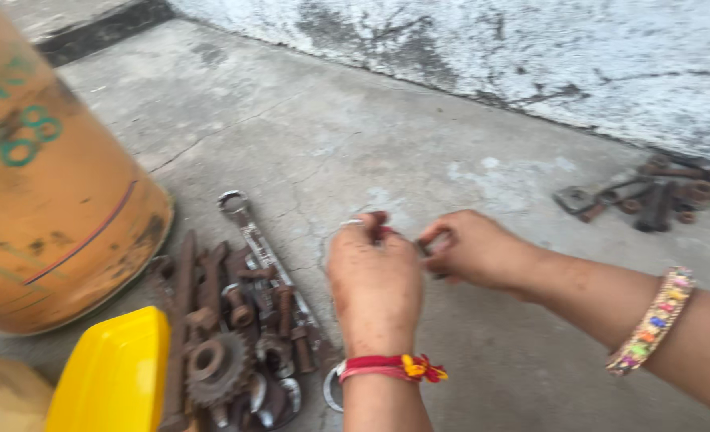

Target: The person sorts through various metal bolts, nuts, and washers on the floor, picking them up individually and occasionally threading a nut onto a bolt.

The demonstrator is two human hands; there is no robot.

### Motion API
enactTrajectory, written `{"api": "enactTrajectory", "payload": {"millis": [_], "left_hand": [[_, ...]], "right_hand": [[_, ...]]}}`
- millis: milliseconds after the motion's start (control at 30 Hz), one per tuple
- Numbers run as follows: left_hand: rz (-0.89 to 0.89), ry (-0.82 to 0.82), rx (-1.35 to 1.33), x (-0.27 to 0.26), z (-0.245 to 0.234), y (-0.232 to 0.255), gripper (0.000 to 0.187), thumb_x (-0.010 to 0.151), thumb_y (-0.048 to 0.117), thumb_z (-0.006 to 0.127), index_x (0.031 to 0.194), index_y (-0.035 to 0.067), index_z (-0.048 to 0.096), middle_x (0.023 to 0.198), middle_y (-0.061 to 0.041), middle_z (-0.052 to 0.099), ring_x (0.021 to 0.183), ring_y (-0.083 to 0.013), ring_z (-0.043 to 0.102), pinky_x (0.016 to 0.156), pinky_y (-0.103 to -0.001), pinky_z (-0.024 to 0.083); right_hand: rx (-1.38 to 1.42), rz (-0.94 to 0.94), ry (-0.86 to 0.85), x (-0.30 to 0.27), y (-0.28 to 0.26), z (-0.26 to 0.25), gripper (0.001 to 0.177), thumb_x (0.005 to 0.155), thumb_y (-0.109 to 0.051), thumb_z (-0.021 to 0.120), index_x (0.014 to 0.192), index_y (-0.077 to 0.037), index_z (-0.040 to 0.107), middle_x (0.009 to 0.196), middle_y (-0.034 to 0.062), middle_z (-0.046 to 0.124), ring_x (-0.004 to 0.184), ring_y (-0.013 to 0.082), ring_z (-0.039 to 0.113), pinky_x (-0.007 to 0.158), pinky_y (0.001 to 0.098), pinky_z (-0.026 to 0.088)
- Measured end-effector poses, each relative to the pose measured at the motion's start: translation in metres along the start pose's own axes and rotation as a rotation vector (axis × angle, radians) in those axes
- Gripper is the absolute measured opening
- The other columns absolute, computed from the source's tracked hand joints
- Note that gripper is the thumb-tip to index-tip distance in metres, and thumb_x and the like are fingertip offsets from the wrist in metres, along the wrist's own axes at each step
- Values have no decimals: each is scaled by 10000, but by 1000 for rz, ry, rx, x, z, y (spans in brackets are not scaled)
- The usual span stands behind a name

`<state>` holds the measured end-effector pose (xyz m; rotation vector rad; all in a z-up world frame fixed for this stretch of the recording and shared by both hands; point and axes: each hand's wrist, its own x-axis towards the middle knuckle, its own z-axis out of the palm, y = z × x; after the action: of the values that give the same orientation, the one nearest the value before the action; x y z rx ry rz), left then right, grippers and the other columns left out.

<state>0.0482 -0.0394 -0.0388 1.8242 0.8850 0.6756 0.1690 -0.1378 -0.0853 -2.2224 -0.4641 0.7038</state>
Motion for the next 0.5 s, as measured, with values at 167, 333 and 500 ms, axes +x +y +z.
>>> {"api": "enactTrajectory", "payload": {"millis": [167,333,500], "left_hand": [[-97,295,-234,20,-45,-2,266,837,44,569,1056,42,718,1006,-141,786,939,-212,784,847,-341,572],[-55,532,-259,34,-59,-20,276,819,14,559,1038,32,724,999,-136,777,927,-212,773,836,-333,570],[-28,624,-262,29,-49,-30,288,800,-17,549,1021,23,730,992,-132,768,914,-211,762,824,-325,568]], "right_hand": [[315,-311,-190,4,-78,76,214,909,-196,652,978,-40,782,859,31,769,777,91,673,662,304,566],[-14,-792,-62,12,-114,141,274,981,-238,515,942,-103,750,847,-18,749,778,64,711,673,272,567],[-689,-752,88,-5,-126,173,231,1047,-170,460,1164,-60,627,819,8,696,802,143,754,671,294,571]]}}
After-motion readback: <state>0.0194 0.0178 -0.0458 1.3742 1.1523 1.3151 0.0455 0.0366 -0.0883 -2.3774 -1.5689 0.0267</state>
